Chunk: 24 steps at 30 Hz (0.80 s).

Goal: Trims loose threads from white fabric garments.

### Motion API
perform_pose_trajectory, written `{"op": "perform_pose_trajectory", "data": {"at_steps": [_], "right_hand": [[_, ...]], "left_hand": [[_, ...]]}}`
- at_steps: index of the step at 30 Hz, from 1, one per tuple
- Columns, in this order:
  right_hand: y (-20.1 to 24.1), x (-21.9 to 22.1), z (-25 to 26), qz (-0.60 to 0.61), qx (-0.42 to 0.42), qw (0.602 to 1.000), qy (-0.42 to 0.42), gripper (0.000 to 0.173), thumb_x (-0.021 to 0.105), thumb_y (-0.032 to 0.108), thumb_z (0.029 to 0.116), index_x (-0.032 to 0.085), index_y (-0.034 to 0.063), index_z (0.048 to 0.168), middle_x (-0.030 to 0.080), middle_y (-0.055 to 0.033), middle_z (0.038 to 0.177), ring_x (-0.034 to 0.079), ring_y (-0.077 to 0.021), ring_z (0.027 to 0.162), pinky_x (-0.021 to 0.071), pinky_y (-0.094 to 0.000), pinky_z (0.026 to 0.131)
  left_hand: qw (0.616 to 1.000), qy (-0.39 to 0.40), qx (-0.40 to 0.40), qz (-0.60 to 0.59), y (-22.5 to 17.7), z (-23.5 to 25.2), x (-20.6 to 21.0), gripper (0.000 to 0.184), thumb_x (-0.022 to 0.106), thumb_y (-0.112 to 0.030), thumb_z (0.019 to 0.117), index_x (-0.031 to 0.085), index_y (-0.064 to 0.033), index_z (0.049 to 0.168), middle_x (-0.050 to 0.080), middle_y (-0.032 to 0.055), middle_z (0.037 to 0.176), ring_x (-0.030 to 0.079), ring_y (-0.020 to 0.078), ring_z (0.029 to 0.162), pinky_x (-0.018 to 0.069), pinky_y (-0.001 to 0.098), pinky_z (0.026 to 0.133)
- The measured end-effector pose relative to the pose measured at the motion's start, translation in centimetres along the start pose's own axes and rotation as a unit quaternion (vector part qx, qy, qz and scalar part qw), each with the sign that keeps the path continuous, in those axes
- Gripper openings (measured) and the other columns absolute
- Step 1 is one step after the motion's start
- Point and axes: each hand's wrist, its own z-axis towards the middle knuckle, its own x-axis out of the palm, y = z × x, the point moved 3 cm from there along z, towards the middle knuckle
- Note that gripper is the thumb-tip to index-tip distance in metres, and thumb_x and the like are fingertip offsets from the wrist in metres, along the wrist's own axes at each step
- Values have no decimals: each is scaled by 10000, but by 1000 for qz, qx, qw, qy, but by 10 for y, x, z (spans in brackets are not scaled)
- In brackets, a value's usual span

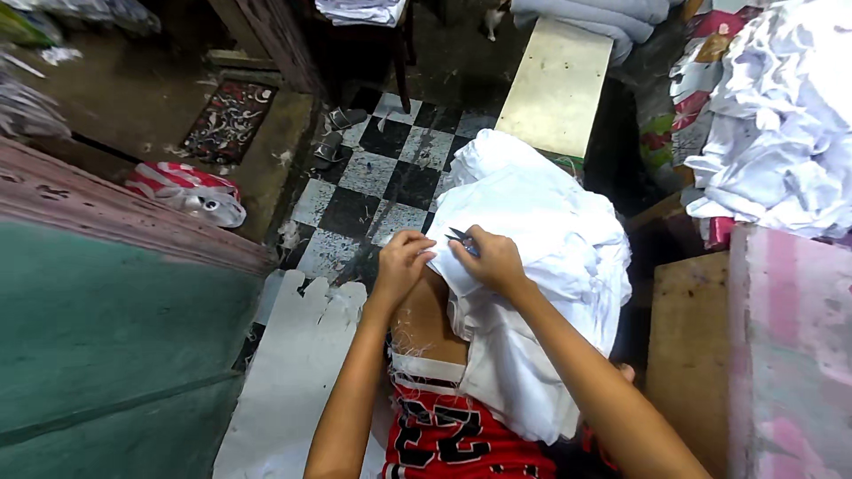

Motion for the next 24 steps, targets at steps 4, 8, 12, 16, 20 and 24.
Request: {"op": "perform_pose_trajectory", "data": {"at_steps": [4, 8, 12, 16, 20, 24], "right_hand": [[-9, 0, 0, 23, 42, 999, -10, 389, 562, 352, 1040, 662, -20, 991, 580, -115, 608, 601, -297, 549, 474, -480, 517], [-11, -1, 2, 22, 73, 997, 16, 394, 550, 361, 1050, 659, -16, 1015, 586, -119, 623, 606, -306, 571, 477, -491, 540], [-10, 1, 3, 13, 73, 997, 35, 399, 540, 372, 1056, 651, -10, 1016, 583, -121, 627, 609, -316, 581, 475, -499, 542], [-10, -5, 9, -33, 8, 995, 92, 400, 569, 372, 1043, 682, -12, 1035, 660, -150, 717, 678, -351, 670, 526, -545, 597], [-8, -23, 26, -78, -101, 981, 145, 377, 647, 367, 993, 699, -3, 940, 675, -163, 767, 687, -358, 707, 525, -552, 598], [-7, -33, 54, -132, -161, 950, 232, 452, 630, 425, 974, 672, -10, 860, 644, -183, 701, 675, -397, 696, 489, -568, 591]], "left_hand": [[999, -4, -40, -1, 8, -1, 16, 141, 767, -45, 886, 778, 22, 1010, 711, 191, 1023, 694, 298, 954, 559, 461, 882], [996, -33, -83, -22, 8, -7, 23, 132, 751, -65, 908, 782, 20, 1005, 726, 169, 983, 695, 221, 823, 575, 377, 778], [988, -47, -142, -27, 2, -8, 30, 187, 758, -132, 924, 777, -5, 1060, 739, 141, 1001, 700, 206, 811, 581, 391, 766], [988, -75, -138, 10, 5, -7, 39, 114, 715, -171, 959, 791, -89, 983, 747, 53, 995, 703, 161, 810, 583, 405, 757], [984, -77, -162, -10, 4, -8, 35, 153, 665, -185, 994, 772, -76, 1002, 749, 64, 943, 711, 171, 804, 587, 422, 769], [976, -69, -205, -39, 4, -7, 32, 161, 656, -204, 1005, 758, -79, 1008, 729, 53, 841, 678, 151, 715, 568, 402, 707]]}}
